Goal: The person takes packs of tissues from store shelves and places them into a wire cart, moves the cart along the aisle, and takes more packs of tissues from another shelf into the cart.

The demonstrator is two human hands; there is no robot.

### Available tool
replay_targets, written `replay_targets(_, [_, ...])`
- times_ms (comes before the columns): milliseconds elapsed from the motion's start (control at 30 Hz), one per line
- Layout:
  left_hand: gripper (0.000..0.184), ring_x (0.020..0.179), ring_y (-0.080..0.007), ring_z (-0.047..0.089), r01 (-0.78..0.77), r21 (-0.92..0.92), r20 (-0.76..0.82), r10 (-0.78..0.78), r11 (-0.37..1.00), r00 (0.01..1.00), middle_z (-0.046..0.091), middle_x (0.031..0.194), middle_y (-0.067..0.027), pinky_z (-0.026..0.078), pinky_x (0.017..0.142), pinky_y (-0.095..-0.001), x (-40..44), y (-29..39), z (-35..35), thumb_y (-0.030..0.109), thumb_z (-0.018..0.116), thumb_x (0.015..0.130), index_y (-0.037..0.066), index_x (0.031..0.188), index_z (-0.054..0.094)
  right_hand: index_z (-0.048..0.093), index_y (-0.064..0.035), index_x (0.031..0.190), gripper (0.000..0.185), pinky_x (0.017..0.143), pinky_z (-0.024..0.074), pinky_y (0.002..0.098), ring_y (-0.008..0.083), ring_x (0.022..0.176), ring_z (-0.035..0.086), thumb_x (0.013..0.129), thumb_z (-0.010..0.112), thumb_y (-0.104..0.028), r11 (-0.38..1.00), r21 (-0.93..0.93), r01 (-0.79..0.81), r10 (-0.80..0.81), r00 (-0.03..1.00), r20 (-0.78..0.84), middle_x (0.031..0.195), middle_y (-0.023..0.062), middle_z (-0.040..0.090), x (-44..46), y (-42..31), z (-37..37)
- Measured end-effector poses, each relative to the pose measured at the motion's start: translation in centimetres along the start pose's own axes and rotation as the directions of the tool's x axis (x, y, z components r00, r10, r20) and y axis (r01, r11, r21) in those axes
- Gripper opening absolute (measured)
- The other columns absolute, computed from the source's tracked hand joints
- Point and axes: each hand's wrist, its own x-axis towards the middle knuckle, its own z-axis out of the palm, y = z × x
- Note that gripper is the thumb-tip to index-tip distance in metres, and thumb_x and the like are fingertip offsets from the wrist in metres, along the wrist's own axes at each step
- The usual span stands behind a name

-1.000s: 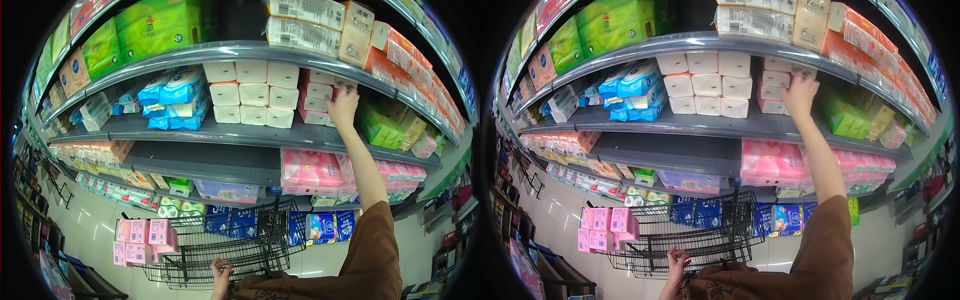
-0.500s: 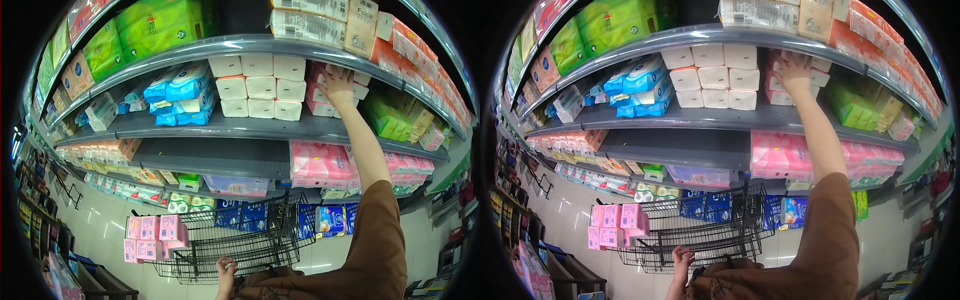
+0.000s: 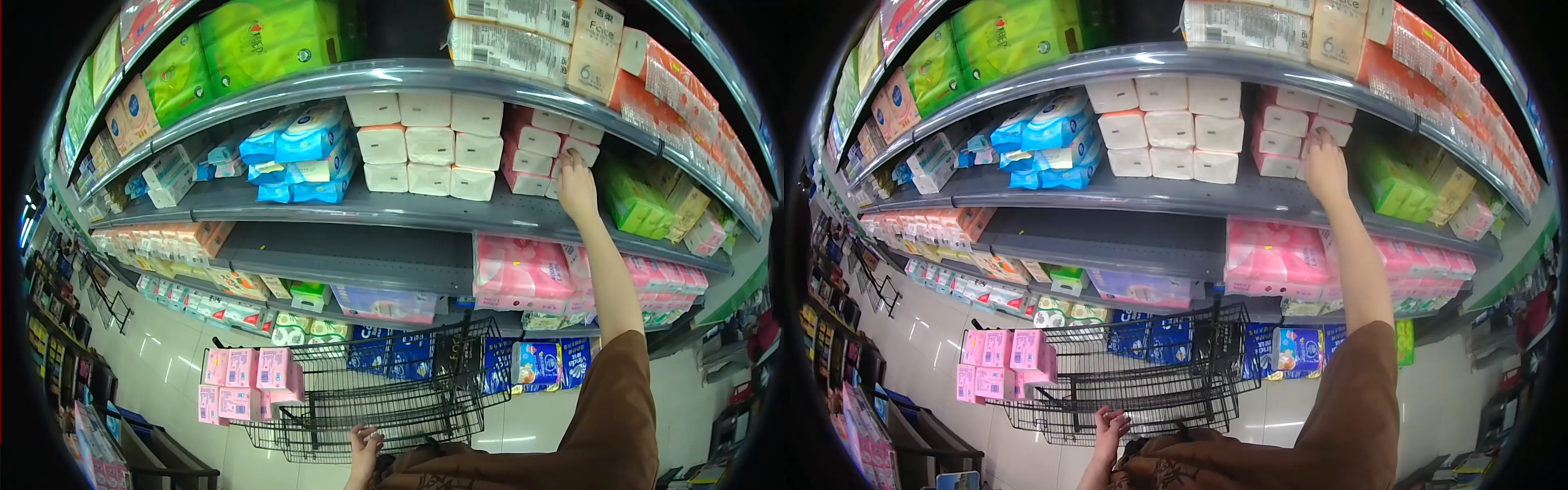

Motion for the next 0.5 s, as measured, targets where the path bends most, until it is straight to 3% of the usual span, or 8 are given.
replay_targets(133, [0.05, 0.114, -0.0241, 0.06, -0.001, 0.056, 0.031, -0.001, 0.998, 1.0, 0.051, 0.135, -0.0145, 0.054, 0.096, -0.0414, 0.0, 0.0, 0.0, 0.01, 0.058, 0.1, 0.012, 0.143, 0.032, 0.059, 0.0015, 0.127, 0.037, 0.106, 0.0432, 0.0488, 0.0411, 0.123, 0.054, 0.09, 0.056, -0.004, 0.971, 0.188, -0.148, 0.17, 0.98, -0.103, 0.132, 0.0212, 0.058, -2.4, -2.6, -1.5])
replay_targets(200, [0.058, 0.108, -0.0199, 0.059, -0.05, 0.042, 0.029, 0.049, 0.998, 0.998, 0.052, 0.135, -0.0153, 0.052, 0.088, -0.0337, 0.6, -0.8, -0.2, 0.006, 0.06, 0.097, 0.005, 0.147, 0.03, 0.058, 0.002, 0.125, 0.035, 0.106, 0.0425, 0.0481, 0.0414, 0.123, 0.054, 0.09, 0.057, -0.002, 0.954, 0.296, -0.048, 0.109, 0.975, -0.193, 0.13, 0.0222, 0.058, -6.5, -5.6, -2.9])
replay_targets(267, [0.058, 0.106, -0.0176, 0.058, -0.096, 0.031, 0.035, 0.095, 0.995, 0.995, 0.053, 0.136, -0.0125, 0.051, 0.086, -0.0314, 0.6, -2.1, -0.8, 0.008, 0.061, 0.097, 0.005, 0.148, 0.032, 0.058, 0.003, 0.126, 0.031, 0.105, 0.0433, 0.0437, 0.0384, 0.121, 0.057, 0.096, 0.058, -0.005, 0.84, 0.527, -0.125, 0.183, 0.981, -0.06, 0.127, 0.0224, 0.059, -13.4, -10.1, -3.8])
replay_targets(333, [0.057, 0.104, -0.0172, 0.06, -0.086, 0.056, 0.022, 0.085, 0.995, 0.996, 0.055, 0.134, -0.0115, 0.051, 0.087, -0.0309, 0.0, -1.3, -1.2, 0.013, 0.064, 0.098, 0.008, 0.147, 0.036, 0.06, 0.0034, 0.125, 0.029, 0.102, 0.0458, 0.0428, 0.0373, 0.116, 0.06, 0.096, 0.059, -0.004, 0.708, 0.668, -0.23, 0.113, 0.97, 0.214, 0.124, 0.0205, 0.061, -20.4, -16.5, -7.0])
replay_targets(367, [0.057, 0.099, -0.0171, 0.061, -0.238, 0.137, 0.011, 0.239, 0.962, 0.971, 0.056, 0.133, -0.0109, 0.051, 0.085, -0.031, 0.6, -3.2, -2.0, 0.016, 0.064, 0.098, 0.008, 0.148, 0.036, 0.06, 0.0027, 0.122, 0.024, 0.1, 0.0469, 0.0407, 0.0341, 0.112, 0.062, 0.099, 0.057, -0.006, 0.775, 0.61, -0.166, 0.055, 0.979, 0.197, 0.117, 0.0176, 0.064, -24.8, -19.0, -6.7])
replay_targets(433, [0.051, 0.098, -0.017, 0.061, -0.162, 0.232, -0.03, 0.174, 0.959, 0.984, 0.057, 0.131, -0.0108, 0.052, 0.085, -0.0317, -0.5, -1.2, -3.3, 0.014, 0.063, 0.098, 0.006, 0.143, 0.04, 0.061, 0.0026, 0.117, 0.021, 0.098, 0.0472, 0.0416, 0.0337, 0.105, 0.063, 0.097, 0.058, -0.004, 0.527, 0.73, -0.436, 0.092, 0.883, 0.461, 0.112, 0.018, 0.065, -31.9, -26.0, -8.7])
replay_targets(467, [0.044, 0.113, -0.0199, 0.059, -0.095, 0.186, -0.025, 0.101, 0.978, 0.995, 0.056, 0.13, -0.0087, 0.05, 0.094, -0.034, -0.7, -1.2, -4.2, 0.015, 0.061, 0.101, 0.006, 0.14, 0.043, 0.062, 0.0018, 0.117, 0.022, 0.097, 0.0477, 0.0412, 0.0339, 0.105, 0.062, 0.096, 0.059, -0.003, 0.585, 0.712, -0.389, 0.007, 0.88, 0.475, 0.112, 0.0181, 0.064, -35.4, -28.6, -9.1])
replay_targets(500, [0.043, 0.112, -0.0198, 0.06, -0.101, 0.164, -0.054, 0.111, 0.981, 0.992, 0.055, 0.129, -0.0082, 0.05, 0.094, -0.0337, -1.0, -1.0, -5.1, 0.015, 0.061, 0.102, 0.006, 0.14, 0.044, 0.062, 0.0014, 0.117, 0.023, 0.095, 0.0482, 0.0408, 0.0337, 0.105, 0.062, 0.095, 0.06, -0.004, 0.557, 0.735, -0.387, -0.065, 0.862, 0.503, 0.113, 0.0179, 0.064, -37.8, -31.3, -10.1])
